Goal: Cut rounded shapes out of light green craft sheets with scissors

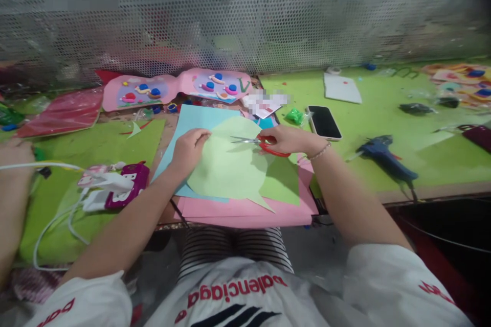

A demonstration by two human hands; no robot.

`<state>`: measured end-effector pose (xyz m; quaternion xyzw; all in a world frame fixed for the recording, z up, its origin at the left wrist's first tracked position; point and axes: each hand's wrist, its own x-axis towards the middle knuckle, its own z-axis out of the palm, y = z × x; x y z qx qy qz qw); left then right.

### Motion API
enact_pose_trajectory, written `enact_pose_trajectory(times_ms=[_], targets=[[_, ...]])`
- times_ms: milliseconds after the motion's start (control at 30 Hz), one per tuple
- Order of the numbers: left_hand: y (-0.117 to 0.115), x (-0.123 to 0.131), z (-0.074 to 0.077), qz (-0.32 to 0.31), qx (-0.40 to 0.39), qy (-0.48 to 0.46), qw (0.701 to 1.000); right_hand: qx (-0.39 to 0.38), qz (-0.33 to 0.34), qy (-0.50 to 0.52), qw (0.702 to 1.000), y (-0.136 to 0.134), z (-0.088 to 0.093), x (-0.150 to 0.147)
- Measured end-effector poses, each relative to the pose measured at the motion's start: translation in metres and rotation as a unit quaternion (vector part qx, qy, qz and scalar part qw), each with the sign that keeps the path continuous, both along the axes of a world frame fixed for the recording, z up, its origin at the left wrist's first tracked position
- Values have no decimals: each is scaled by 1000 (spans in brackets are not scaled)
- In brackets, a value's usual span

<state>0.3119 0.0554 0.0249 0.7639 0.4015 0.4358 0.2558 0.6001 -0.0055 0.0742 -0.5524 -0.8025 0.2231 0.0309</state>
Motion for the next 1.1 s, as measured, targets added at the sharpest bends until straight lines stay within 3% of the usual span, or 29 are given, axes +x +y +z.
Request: enact_pose_trajectory(times_ms=[333,600,1100], targets=[[-4,1,4,-8,9,6,1000,12,-1,15,1000,0,-3,2],[-5,1,7,-8,-9,-23,1000,-28,19,69,997,0,1,2],[-8,4,13,0,-76,-80,994,-75,-31,64,995,1,1,5]])
